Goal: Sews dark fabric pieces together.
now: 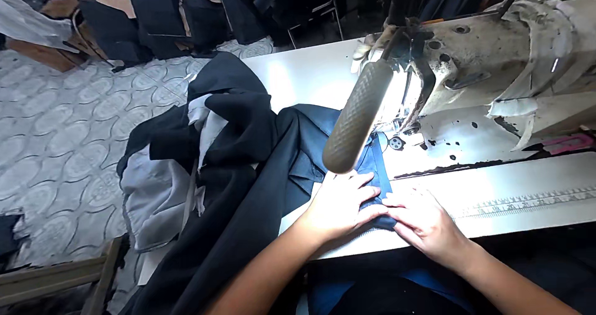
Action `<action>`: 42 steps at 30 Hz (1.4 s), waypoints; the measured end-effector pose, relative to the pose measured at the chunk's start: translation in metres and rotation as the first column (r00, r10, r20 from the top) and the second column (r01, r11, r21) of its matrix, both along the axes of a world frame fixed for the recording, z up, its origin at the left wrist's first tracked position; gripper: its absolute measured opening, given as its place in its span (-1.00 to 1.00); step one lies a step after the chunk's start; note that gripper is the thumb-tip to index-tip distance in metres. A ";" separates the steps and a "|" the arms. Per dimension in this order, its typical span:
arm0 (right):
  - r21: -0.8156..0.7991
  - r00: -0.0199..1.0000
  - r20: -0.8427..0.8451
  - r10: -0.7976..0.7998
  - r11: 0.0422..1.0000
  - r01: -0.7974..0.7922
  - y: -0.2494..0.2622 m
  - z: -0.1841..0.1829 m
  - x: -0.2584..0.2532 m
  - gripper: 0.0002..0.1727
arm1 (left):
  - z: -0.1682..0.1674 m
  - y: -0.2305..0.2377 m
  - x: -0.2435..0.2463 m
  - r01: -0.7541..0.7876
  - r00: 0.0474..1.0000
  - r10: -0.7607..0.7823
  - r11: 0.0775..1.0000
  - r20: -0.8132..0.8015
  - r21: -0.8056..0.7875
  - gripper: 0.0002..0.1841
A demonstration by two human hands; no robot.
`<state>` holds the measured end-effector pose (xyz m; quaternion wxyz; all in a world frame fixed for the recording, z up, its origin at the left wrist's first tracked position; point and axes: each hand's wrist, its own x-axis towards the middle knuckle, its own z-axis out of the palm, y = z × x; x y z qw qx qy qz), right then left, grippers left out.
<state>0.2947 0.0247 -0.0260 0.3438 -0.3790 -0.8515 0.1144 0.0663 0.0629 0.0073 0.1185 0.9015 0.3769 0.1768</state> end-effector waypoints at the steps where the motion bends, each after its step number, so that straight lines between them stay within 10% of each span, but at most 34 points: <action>1: 0.000 1.000 0.007 0.001 1.000 -0.001 0.000 0.001 0.000 -0.67 | 0.000 0.000 -0.001 0.006 1.000 -0.007 1.000 -0.001 -0.018 -0.44; 20: -0.122 0.958 0.279 0.062 0.992 -0.029 0.096 0.036 -0.009 -0.79 | -0.019 0.069 -0.009 -0.156 0.988 0.155 0.985 -0.013 -0.069 -0.54; 25: -0.329 0.999 0.018 -0.043 0.943 0.047 0.095 0.034 -0.010 -0.83 | 0.027 0.048 -0.029 0.243 0.947 -0.121 0.875 0.296 -0.419 -0.72; 29: -0.602 0.941 -0.157 -0.300 0.784 0.149 0.094 0.035 -0.016 -0.85 | 0.009 0.074 -0.021 -0.311 0.949 0.306 0.889 -0.068 -0.336 -0.36; 32: -0.383 0.993 -0.057 -0.105 0.921 0.075 0.096 0.033 -0.015 -0.88 | -0.001 0.083 0.002 -0.454 0.889 0.459 0.880 0.001 -0.138 -0.27; 34: -0.264 1.000 0.009 0.009 0.965 -0.006 0.099 0.028 -0.011 -0.84 | -0.002 0.079 -0.003 -0.270 0.961 0.270 0.963 0.056 -0.007 -0.50; 38: -0.359 0.931 0.120 0.343 0.890 -0.282 0.105 0.037 -0.017 -0.51 | 0.041 0.047 -0.027 0.037 0.999 -0.048 0.895 -0.013 -0.444 -0.53; 42: -0.553 0.827 0.264 0.497 0.780 -0.293 0.111 0.060 -0.047 -0.12 | 0.048 0.017 -0.006 -0.327 0.930 0.270 0.917 -0.249 -0.228 -0.51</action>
